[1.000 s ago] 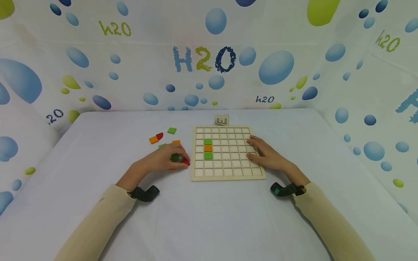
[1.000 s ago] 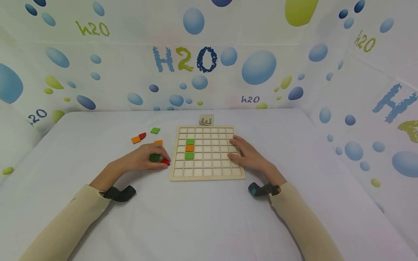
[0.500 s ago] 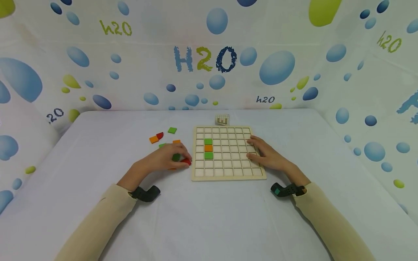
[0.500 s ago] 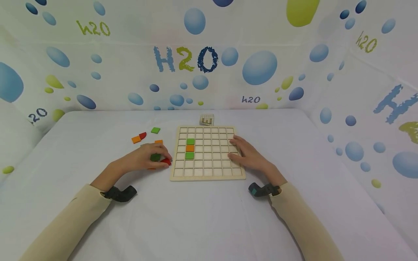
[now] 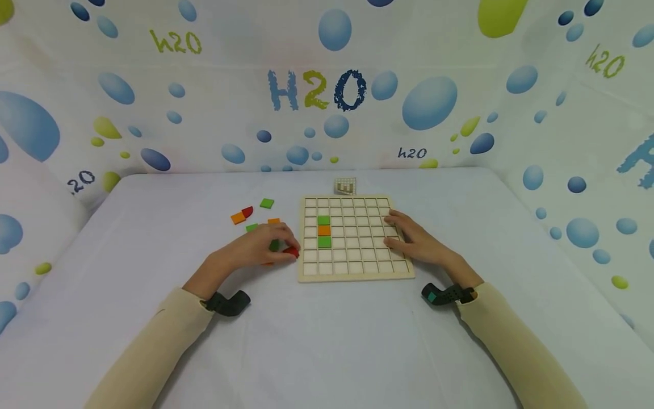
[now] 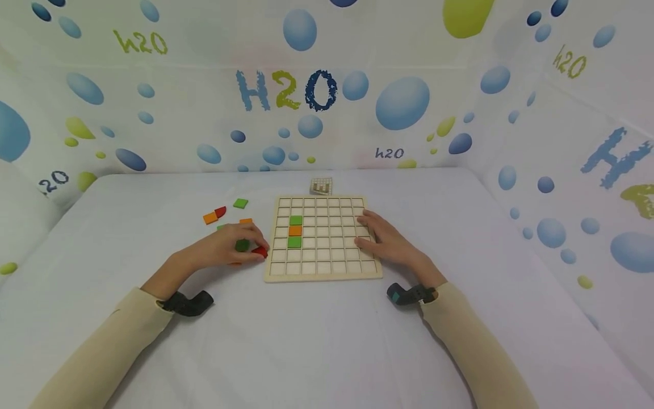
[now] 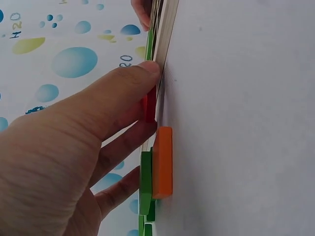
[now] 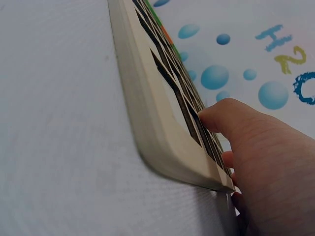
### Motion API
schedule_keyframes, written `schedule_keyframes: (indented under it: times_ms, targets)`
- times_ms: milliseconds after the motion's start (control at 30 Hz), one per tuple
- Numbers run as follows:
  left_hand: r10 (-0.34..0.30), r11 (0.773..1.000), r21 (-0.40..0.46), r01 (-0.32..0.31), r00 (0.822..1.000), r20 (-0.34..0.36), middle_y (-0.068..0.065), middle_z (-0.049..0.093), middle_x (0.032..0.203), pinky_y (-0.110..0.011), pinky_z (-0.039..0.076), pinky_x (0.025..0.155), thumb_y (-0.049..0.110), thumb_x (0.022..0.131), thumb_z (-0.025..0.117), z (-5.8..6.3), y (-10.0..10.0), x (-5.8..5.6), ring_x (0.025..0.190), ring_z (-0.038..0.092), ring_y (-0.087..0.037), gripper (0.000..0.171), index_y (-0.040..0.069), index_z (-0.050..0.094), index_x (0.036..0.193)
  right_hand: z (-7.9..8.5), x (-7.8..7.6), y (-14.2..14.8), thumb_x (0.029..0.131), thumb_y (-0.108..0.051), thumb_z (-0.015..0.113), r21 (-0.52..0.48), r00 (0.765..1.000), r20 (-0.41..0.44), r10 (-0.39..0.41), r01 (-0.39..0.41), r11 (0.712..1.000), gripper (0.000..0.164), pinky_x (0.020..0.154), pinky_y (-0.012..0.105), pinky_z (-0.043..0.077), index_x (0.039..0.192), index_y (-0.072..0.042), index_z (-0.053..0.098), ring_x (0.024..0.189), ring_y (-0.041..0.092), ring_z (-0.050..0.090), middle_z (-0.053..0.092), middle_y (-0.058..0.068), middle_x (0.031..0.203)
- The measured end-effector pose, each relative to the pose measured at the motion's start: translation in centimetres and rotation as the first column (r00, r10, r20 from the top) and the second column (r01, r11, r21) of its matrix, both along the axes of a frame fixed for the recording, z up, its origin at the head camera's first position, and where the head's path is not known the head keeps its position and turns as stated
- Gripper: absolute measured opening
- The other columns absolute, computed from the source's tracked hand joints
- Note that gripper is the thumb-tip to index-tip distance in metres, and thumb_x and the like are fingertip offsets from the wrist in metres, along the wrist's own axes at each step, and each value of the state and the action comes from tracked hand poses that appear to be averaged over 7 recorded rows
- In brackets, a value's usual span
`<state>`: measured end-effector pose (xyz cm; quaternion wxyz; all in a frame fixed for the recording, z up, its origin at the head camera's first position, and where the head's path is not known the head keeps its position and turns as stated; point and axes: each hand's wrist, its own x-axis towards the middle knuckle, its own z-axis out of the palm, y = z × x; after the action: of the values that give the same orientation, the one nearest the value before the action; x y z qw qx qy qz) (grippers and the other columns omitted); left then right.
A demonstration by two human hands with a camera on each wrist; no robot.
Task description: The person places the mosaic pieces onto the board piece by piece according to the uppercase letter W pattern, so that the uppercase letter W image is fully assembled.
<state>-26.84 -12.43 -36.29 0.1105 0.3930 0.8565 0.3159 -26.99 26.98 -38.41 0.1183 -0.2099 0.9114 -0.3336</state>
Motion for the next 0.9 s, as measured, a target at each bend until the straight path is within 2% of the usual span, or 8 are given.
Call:
schedule_keyframes:
  times_ms: [333,767,900]
  targets:
    - [-0.023,1.000,0.004,0.024,1.000,-0.021,0.001,0.066,0.101,-0.036,0.051,0.087,0.016,0.086,0.076,0.6,0.5,0.0,0.096,0.059,-0.017,0.019,0.009,0.074,0.103,-0.2,-0.1,0.0,0.097,-0.030,0.058,0.001,1.000,-0.020,0.012,-0.012,1.000,0.062,0.114,0.061,0.016,0.148,-0.001,0.035,0.146,0.042,0.013,0.016,0.020,0.160]
    - [-0.021,0.998,-0.066,0.021,1.000,0.006,0.004,0.061,0.104,-0.032,0.050,0.089,0.022,0.087,0.075,0.8,1.9,-0.2,0.097,0.056,-0.012,0.021,0.012,0.073,0.106,0.2,0.3,-0.2,0.097,-0.030,0.058,0.010,1.000,0.003,0.000,0.000,1.000,0.064,0.114,0.059,0.016,0.149,-0.002,0.035,0.147,0.040,0.012,0.015,0.018,0.160]
    - [-0.057,0.997,-0.048,0.057,0.998,-0.007,0.003,0.061,0.104,-0.034,0.050,0.090,0.022,0.088,0.074,1.0,2.4,-0.5,0.097,0.055,-0.012,0.022,0.012,0.072,0.107,0.5,0.3,-0.2,0.097,-0.030,0.058,0.004,1.000,-0.004,0.001,-0.001,1.000,0.063,0.114,0.060,0.016,0.149,-0.002,0.035,0.147,0.041,0.012,0.016,0.020,0.160]
